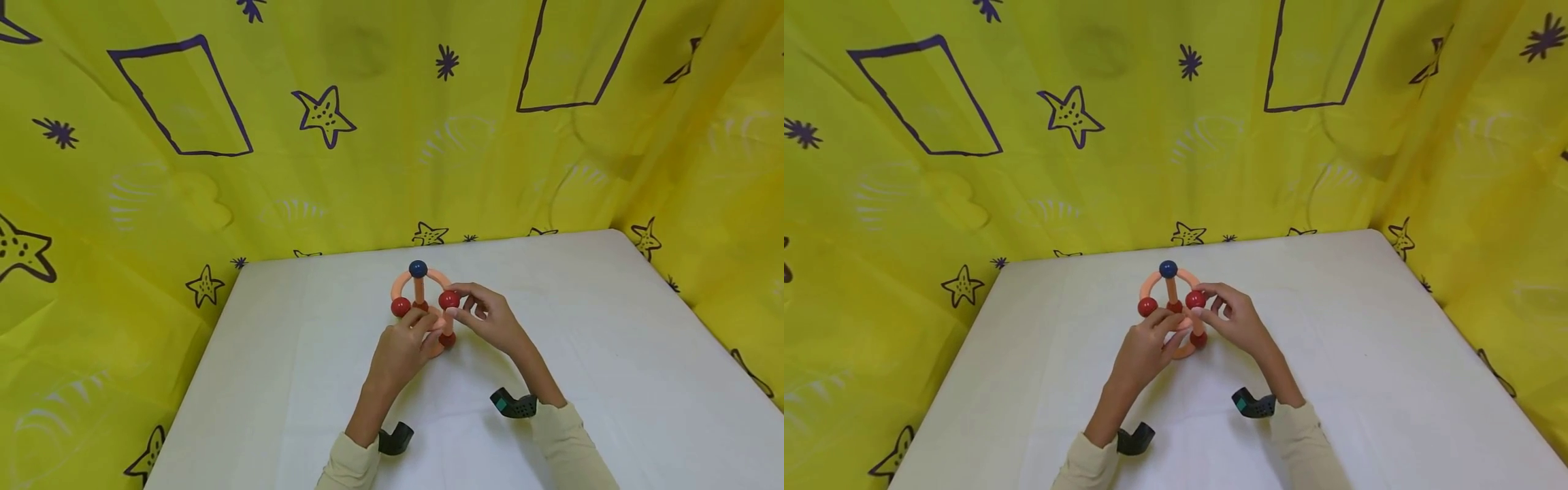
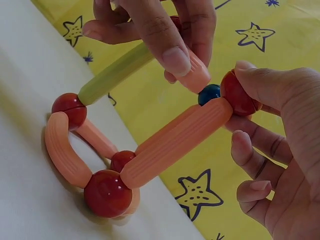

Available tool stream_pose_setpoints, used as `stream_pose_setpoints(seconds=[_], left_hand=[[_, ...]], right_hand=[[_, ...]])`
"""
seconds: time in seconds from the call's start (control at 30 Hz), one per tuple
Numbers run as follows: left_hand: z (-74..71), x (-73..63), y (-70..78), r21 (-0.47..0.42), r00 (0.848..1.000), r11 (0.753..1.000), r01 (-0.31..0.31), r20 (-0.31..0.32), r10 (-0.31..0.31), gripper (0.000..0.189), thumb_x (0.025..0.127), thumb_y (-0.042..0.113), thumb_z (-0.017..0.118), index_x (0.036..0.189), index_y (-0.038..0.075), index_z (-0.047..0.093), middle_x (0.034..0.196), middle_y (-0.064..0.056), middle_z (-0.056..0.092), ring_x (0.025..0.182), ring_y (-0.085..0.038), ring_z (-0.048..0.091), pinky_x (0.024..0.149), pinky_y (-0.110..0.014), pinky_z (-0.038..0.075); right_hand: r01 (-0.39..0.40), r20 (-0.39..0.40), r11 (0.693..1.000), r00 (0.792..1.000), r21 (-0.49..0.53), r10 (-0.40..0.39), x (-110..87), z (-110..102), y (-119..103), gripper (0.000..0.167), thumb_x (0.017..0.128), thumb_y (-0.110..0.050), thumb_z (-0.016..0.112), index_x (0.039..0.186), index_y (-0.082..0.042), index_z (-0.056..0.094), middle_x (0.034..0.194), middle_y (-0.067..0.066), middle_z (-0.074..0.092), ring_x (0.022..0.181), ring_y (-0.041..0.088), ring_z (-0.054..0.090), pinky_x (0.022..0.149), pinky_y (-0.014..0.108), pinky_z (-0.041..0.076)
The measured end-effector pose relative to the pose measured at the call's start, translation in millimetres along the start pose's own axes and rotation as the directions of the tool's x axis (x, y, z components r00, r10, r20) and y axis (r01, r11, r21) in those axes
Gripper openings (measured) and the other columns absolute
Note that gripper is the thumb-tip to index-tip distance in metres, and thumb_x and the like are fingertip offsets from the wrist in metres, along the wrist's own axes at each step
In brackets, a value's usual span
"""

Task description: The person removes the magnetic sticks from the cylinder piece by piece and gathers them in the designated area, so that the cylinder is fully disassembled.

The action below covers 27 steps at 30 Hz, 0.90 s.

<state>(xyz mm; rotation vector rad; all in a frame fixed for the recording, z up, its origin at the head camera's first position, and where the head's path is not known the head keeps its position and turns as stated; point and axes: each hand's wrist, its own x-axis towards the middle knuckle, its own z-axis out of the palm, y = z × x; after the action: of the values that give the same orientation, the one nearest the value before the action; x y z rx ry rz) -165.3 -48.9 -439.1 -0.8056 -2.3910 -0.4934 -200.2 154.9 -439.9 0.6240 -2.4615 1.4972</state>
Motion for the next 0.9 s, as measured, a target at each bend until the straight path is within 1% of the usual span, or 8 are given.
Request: stream_pose_setpoints(seconds=[0.17,0.3,0.5,0.63,0.7,0.77,0.83,0.9], left_hand=[[-1.2,-0.3,-2.2,0.054,0.999,0.998,-0.028,-0.021,0.029,0.028,0.081,0.026,0.08,0.103,0.011,0.071,0.091,-0.002,0.068,0.046,-0.009,0.048,0.049,-0.014,0.045],[-1.7,-1.1,-2.4,0.098,0.999,0.995,-0.03,-0.013,0.032,0.026,0.081,0.027,0.08,0.101,0.013,0.072,0.09,0.0,0.067,0.044,-0.006,0.041,0.046,-0.011,0.038],[0.3,-2.4,-3.3,0.183,1.0,0.983,-0.021,0.003,0.021,0.022,0.082,0.03,0.079,0.1,0.018,0.074,0.094,0.002,0.069,0.041,-0.006,0.038,0.042,-0.012,0.034],[-0.3,-2.3,-3.9,0.212,0.999,0.977,-0.034,-0.011,0.038,0.018,0.084,0.03,0.077,0.099,0.02,0.075,0.094,0.004,0.071,0.041,-0.006,0.037,0.042,-0.012,0.029],[-2.1,-1.6,-3.9,0.205,0.998,0.978,-0.047,-0.04,0.057,0.014,0.085,0.028,0.076,0.096,0.019,0.075,0.093,0.004,0.071,0.04,-0.005,0.039,0.042,-0.011,0.029],[-5.6,0.1,-3.9,0.186,0.993,0.981,-0.06,-0.091,0.078,0.012,0.085,0.025,0.076,0.093,0.017,0.076,0.089,0.003,0.071,0.042,-0.005,0.046,0.043,-0.01,0.033],[-10.3,2.1,-4.8,0.155,0.984,0.986,-0.062,-0.155,0.086,0.009,0.084,0.021,0.076,0.09,0.014,0.075,0.087,0.001,0.07,0.045,-0.005,0.053,0.045,-0.011,0.038],[-15.6,4.4,-7.2,0.115,0.973,0.992,-0.051,-0.219,0.075,0.009,0.084,0.018,0.076,0.088,0.011,0.074,0.085,-0.001,0.068,0.048,-0.007,0.057,0.047,-0.012,0.042]], right_hand=[[0.023,-0.004,1.0,1.0,0.014,-0.023,-0.1,1,0,0.036,0.088,-0.017,0.073,0.123,-0.016,0.064,0.096,0.001,0.064,0.078,0.014,0.055,0.059,0.025,0.044],[0.026,-0.008,0.999,1.0,0.023,-0.026,-0.8,2,0,0.036,0.087,-0.016,0.074,0.122,-0.015,0.064,0.098,0.002,0.065,0.077,0.014,0.055,0.059,0.024,0.044],[0.024,-0.012,0.999,1.0,0.021,-0.024,-1.1,3,1,0.037,0.088,-0.015,0.073,0.123,-0.014,0.063,0.102,0.005,0.067,0.078,0.014,0.055,0.061,0.024,0.044],[0.02,-0.016,1.0,1.0,0.023,-0.02,-1.4,3,1,0.037,0.087,-0.015,0.074,0.123,-0.014,0.064,0.101,0.005,0.066,0.078,0.013,0.055,0.061,0.024,0.045],[0.022,-0.014,0.999,1.0,0.028,-0.022,-1.8,3,2,0.037,0.087,-0.014,0.073,0.123,-0.014,0.064,0.101,0.005,0.066,0.078,0.013,0.055,0.061,0.023,0.044],[0.028,-0.014,0.999,1.0,0.037,-0.027,-1.9,3,2,0.037,0.087,-0.013,0.073,0.122,-0.013,0.064,0.099,0.005,0.065,0.077,0.013,0.055,0.06,0.023,0.044],[0.029,-0.012,0.999,1.0,0.043,-0.028,-1.9,3,2,0.037,0.087,-0.012,0.073,0.122,-0.014,0.064,0.099,0.004,0.065,0.077,0.013,0.055,0.06,0.023,0.044],[0.028,-0.01,0.999,1.0,0.045,-0.028,-1.6,3,2,0.037,0.087,-0.013,0.073,0.123,-0.014,0.064,0.098,0.003,0.065,0.078,0.013,0.055,0.06,0.024,0.044]])
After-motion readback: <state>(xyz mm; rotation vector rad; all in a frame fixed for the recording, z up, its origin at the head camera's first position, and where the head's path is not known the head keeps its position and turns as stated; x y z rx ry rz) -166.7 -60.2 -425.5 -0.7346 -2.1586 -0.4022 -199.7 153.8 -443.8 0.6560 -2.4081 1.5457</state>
